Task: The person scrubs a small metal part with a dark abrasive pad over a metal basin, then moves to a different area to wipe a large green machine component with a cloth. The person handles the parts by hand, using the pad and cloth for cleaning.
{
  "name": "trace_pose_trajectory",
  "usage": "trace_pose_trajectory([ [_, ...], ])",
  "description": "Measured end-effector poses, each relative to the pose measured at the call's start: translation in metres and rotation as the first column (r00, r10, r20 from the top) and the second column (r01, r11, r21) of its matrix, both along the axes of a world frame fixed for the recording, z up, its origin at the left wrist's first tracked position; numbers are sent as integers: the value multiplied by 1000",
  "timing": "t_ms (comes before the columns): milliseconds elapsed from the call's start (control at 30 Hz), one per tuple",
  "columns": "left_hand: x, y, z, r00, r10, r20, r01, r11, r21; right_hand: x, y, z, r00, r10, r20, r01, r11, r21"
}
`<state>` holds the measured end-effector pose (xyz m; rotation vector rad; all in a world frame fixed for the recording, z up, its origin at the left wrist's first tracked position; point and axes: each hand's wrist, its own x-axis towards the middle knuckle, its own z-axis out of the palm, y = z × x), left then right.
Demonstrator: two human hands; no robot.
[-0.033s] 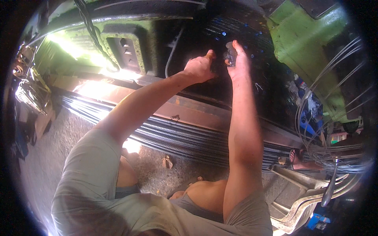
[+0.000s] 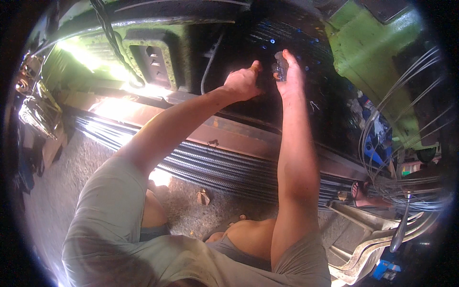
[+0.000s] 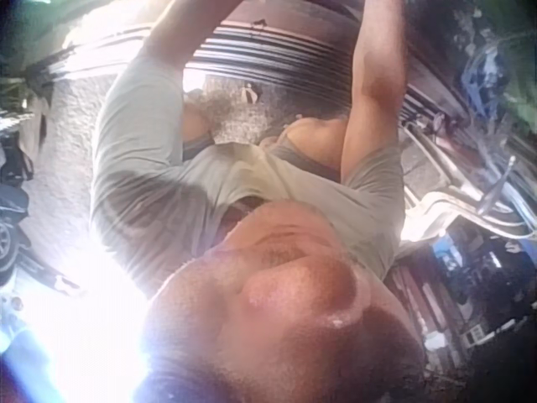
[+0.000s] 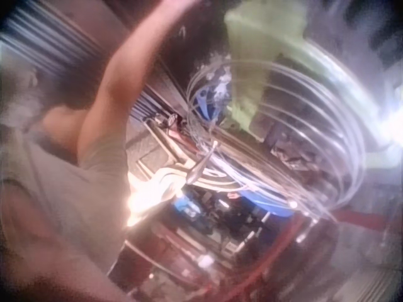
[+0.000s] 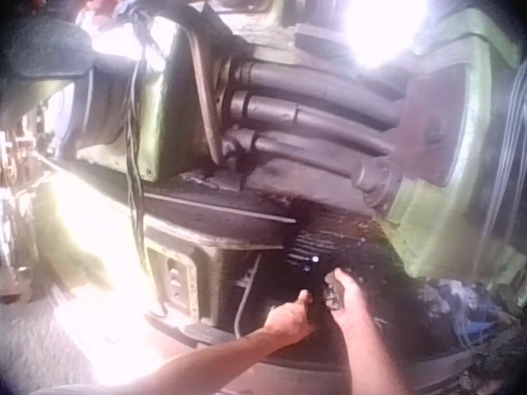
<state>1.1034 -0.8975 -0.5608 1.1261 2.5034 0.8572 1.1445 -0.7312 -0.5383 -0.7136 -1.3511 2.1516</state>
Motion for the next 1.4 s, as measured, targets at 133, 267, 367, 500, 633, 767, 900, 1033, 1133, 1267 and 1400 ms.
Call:
trace_pose_trajectory([
  [133, 1, 0, 5, 1000, -7, 25, 7, 1000, -7, 0, 8, -4, 999, 36, -17, -36, 999, 10],
  [267, -2, 2, -2, 1000, 23, -15, -23, 1000, 8, -1, 5, -4, 999, 39, 6, -39, 999, 12],
  [367, -2, 1, -2, 999, 23, -30, -22, 999, 39, 1, 9, -8, 997, 81, -2, -81, 996, 23],
  [500, -3, -1, 4, 999, -1, 40, 1, 1000, 15, 0, 12, -12, 997, 82, 13, -82, 995, 57],
  [633, -5, -1, 1, 999, -3, 43, 2, 1000, 27, -2, 17, -17, 996, 90, 27, -91, 994, 55],
  [767, -4, 1, 1, 999, -20, 27, 18, 999, 40, 0, 19, -19, 992, 126, 18, -127, 991, 41],
  [900, -3, -1, 2, 999, -20, 35, 19, 999, 46, 1, 12, -16, 994, 99, 39, -101, 993, 55],
  [1033, -2, -1, 7, 999, -28, 42, 27, 999, 26, 4, 14, -15, 987, 161, 20, -162, 985, 65],
  [1133, -3, -3, 5, 999, -23, 40, 23, 1000, 21, 6, 10, -10, 977, 213, 13, -213, 970, 117],
  [1267, -4, -2, 4, 999, -20, 33, 20, 1000, 15, 9, -6, 0, 984, 179, 3, -177, 970, 167],
  [1400, -2, -4, 6, 999, -22, 34, 22, 1000, 10, 9, -8, -1, 984, 157, -86, -146, 982, 120],
])
